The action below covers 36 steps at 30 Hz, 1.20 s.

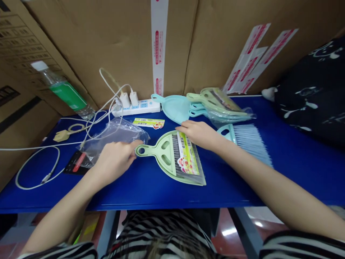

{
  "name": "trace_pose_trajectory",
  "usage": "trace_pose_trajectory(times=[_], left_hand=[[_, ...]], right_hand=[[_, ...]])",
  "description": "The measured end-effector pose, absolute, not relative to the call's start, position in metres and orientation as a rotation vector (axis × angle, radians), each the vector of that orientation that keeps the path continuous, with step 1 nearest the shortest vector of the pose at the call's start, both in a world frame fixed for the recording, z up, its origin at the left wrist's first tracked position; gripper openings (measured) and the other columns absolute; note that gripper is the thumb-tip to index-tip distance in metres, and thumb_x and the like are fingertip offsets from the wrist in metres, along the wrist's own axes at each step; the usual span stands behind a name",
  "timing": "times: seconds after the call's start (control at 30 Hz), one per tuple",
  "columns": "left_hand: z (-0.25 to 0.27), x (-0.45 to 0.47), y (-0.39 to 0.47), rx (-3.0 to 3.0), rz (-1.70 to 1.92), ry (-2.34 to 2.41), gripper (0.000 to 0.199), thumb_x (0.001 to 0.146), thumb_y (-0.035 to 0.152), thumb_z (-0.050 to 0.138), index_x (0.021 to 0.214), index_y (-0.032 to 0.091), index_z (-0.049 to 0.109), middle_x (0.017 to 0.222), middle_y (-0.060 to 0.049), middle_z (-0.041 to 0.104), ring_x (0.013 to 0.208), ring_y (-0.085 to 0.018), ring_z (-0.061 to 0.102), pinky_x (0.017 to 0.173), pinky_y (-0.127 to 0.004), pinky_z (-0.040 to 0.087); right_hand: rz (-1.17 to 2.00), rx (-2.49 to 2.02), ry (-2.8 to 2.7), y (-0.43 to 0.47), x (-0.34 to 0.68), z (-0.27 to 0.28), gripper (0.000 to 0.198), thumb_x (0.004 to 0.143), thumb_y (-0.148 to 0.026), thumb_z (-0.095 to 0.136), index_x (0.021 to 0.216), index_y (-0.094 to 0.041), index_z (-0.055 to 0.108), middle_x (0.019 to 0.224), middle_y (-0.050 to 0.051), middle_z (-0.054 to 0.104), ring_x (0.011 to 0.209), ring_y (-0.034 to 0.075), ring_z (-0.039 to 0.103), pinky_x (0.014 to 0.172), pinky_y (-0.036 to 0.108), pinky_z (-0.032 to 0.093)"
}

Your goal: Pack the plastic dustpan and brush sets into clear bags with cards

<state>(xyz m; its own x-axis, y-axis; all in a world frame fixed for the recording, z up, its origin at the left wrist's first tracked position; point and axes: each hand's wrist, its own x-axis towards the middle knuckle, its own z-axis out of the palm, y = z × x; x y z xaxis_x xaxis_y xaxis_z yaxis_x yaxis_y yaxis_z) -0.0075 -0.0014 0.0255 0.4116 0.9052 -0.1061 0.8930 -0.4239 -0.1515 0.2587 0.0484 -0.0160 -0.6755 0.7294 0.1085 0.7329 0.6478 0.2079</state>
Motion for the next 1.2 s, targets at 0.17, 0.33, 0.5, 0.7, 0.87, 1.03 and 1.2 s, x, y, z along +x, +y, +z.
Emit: trace_pose_trajectory(times=[0.17,0.33,0.5,0.7,0.87,1.03,1.2], left_hand=[[0.022,-0.009,0.007,-2.663,0.213,-1.724,0.044,0.073,0.024,0.064,0.116,0.027,0.061,0.069,0.005,0.072,0.067,-0.018,0.068,0.054,-0.023,0.038],[0.021,-0.017,0.015,-2.830,0.096,-1.701,0.046,0.072,0.042,0.069,0.114,0.024,0.063,0.068,0.003,0.071,0.064,-0.016,0.065,0.055,-0.023,0.038],[0.020,-0.016,0.016,-2.863,0.127,-1.712,0.040,0.075,0.042,0.065,0.111,0.024,0.065,0.069,0.002,0.070,0.065,-0.016,0.064,0.057,-0.023,0.038],[0.022,-0.015,0.023,-2.975,0.159,-1.744,0.040,0.075,0.041,0.065,0.111,0.024,0.065,0.067,0.003,0.068,0.061,-0.014,0.061,0.056,-0.023,0.036],[0.020,-0.019,0.028,-3.156,0.072,-1.670,0.034,0.076,0.044,0.063,0.102,0.023,0.066,0.066,0.004,0.066,0.058,-0.012,0.057,0.058,-0.022,0.037],[0.017,-0.016,0.022,-3.078,0.143,-1.616,0.039,0.076,0.039,0.063,0.112,0.022,0.062,0.066,0.004,0.065,0.060,-0.013,0.058,0.059,-0.022,0.036],[0.019,-0.014,0.015,-3.028,0.259,-1.602,0.042,0.077,0.028,0.056,0.119,0.021,0.058,0.073,0.004,0.068,0.066,-0.014,0.061,0.061,-0.023,0.037]], right_hand=[[-0.347,-1.368,-2.820,0.044,0.257,-0.015,0.031,0.084,-0.001,0.045,0.101,-0.013,0.067,0.093,0.014,0.068,0.089,0.023,0.062,0.055,0.028,0.035],[-0.269,-1.437,-2.816,0.043,0.258,-0.012,0.031,0.085,-0.004,0.043,0.103,-0.014,0.067,0.094,0.014,0.069,0.086,0.024,0.062,0.054,0.030,0.035],[-0.207,-1.483,-2.799,0.042,0.259,-0.011,0.031,0.086,-0.006,0.043,0.103,-0.014,0.067,0.095,0.014,0.068,0.087,0.025,0.062,0.055,0.031,0.034],[-0.154,-1.524,-2.740,0.041,0.258,-0.013,0.034,0.088,-0.007,0.040,0.105,-0.015,0.068,0.094,0.015,0.068,0.091,0.027,0.061,0.054,0.032,0.036],[-0.154,-1.508,-2.708,0.042,0.256,-0.016,0.036,0.087,-0.008,0.040,0.104,-0.018,0.070,0.089,0.013,0.068,0.087,0.026,0.061,0.052,0.032,0.035],[-0.179,-1.521,-2.654,0.043,0.256,-0.022,0.035,0.087,-0.011,0.040,0.100,-0.019,0.071,0.087,0.012,0.068,0.082,0.024,0.061,0.051,0.032,0.030],[-0.159,-1.469,-2.586,0.049,0.261,-0.035,0.036,0.086,-0.016,0.039,0.101,-0.022,0.071,0.088,0.009,0.067,0.080,0.024,0.059,0.054,0.031,0.030]])
